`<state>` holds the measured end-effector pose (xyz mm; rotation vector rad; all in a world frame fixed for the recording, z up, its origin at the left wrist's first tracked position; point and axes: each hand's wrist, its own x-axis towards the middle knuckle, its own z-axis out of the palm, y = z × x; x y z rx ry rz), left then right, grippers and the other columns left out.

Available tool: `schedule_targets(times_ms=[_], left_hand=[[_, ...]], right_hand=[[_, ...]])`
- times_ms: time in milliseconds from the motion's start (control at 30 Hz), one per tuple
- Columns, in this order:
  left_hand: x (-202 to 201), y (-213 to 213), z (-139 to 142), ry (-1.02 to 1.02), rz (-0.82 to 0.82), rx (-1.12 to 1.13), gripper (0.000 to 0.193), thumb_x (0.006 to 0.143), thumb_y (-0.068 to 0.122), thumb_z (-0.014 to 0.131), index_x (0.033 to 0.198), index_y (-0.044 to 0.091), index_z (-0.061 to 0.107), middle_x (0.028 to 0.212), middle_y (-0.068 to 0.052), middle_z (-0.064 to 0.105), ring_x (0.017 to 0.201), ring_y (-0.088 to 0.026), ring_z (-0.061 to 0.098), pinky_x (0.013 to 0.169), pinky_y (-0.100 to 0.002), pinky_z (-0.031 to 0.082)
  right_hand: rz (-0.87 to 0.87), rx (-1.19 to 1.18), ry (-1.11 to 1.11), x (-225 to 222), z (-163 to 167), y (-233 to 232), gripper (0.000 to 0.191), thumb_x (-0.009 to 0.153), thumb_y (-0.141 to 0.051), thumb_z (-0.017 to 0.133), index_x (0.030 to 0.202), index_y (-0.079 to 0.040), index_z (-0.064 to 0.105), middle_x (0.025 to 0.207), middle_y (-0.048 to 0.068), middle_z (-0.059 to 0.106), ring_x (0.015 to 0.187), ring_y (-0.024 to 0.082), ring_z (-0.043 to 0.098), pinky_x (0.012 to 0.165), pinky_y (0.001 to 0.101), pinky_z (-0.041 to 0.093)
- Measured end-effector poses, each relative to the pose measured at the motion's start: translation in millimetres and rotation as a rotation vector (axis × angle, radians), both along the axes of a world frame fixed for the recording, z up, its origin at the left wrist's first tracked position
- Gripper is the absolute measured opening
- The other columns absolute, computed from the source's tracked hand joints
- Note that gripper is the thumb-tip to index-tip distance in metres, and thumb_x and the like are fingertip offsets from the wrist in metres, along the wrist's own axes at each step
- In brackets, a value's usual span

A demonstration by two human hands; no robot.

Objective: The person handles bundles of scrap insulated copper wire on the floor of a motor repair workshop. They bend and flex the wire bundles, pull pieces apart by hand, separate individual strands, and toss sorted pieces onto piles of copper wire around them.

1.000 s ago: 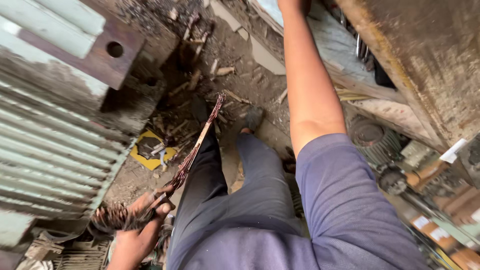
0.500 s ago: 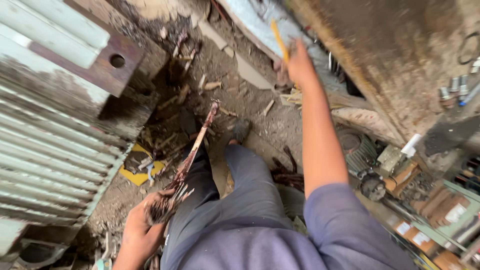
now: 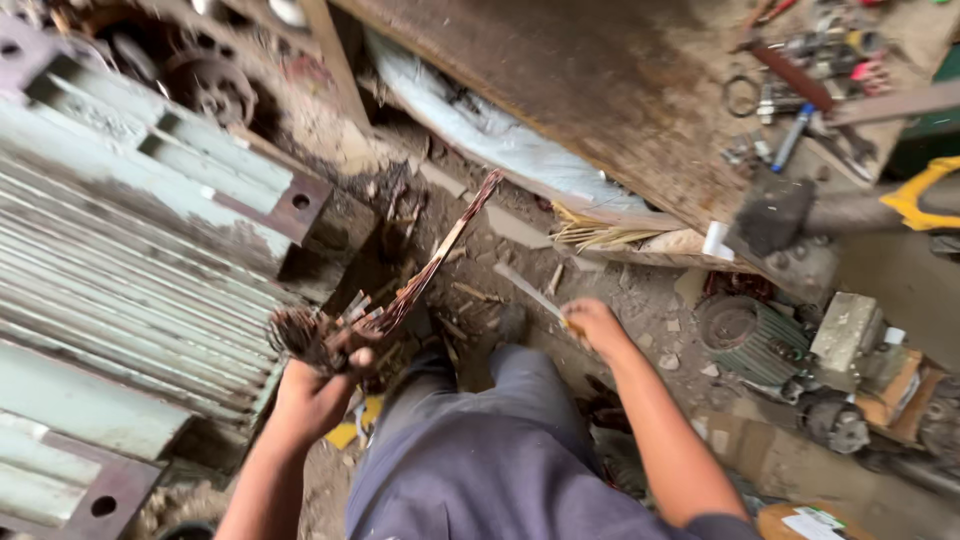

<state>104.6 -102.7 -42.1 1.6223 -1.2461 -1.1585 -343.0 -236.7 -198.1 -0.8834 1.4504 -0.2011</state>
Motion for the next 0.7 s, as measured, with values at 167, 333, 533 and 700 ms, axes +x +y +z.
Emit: schedule_targets(times_ms=[167, 333, 533, 700], left_hand=[[-14, -37, 39, 0.108, -0.027, -0.015, 0.023, 0.099, 0.024, 0.063, 0.110, 0.005, 0.072, 0.091, -0.003, 0.069, 0.088, -0.012, 0.062, 0.079, -0.030, 0.050], [-61, -93, 17, 0.115, 0.037, -0.074, 0.027, 0.105, 0.028, 0.060, 0.092, 0.005, 0.065, 0.077, 0.001, 0.063, 0.073, -0.009, 0.055, 0.068, -0.028, 0.046], [-91, -137, -11, 0.278, 0.045, -0.149, 0.033, 0.104, 0.034, 0.059, 0.084, 0.007, 0.060, 0.072, 0.003, 0.065, 0.065, -0.009, 0.061, 0.061, -0.027, 0.048], [-89, -143, -3, 0.082, 0.018, -0.154, 0.041, 0.106, 0.040, 0.062, 0.082, 0.007, 0.062, 0.070, 0.002, 0.058, 0.065, -0.009, 0.054, 0.060, -0.029, 0.044]], right_hand=[[0.054, -0.152, -0.198, -37, 45, 48, 0.032, 0.092, -0.015, 0.065, 0.123, -0.009, 0.065, 0.067, 0.000, 0.059, 0.056, 0.009, 0.056, 0.051, 0.0260, 0.045], [0.057, -0.367, 0.082, -50, 77, 86, 0.020, 0.100, -0.021, 0.061, 0.110, -0.004, 0.063, 0.066, -0.002, 0.054, 0.055, 0.010, 0.051, 0.050, 0.0274, 0.042], [-0.025, -0.248, -0.245, -53, 122, 82, 0.025, 0.096, -0.016, 0.053, 0.115, -0.004, 0.067, 0.063, 0.000, 0.050, 0.052, 0.010, 0.044, 0.047, 0.0255, 0.035], [0.177, -0.917, -0.515, -59, 194, 41, 0.034, 0.102, -0.015, 0.047, 0.132, -0.001, 0.055, 0.082, -0.003, 0.053, 0.070, 0.009, 0.047, 0.062, 0.0242, 0.043]])
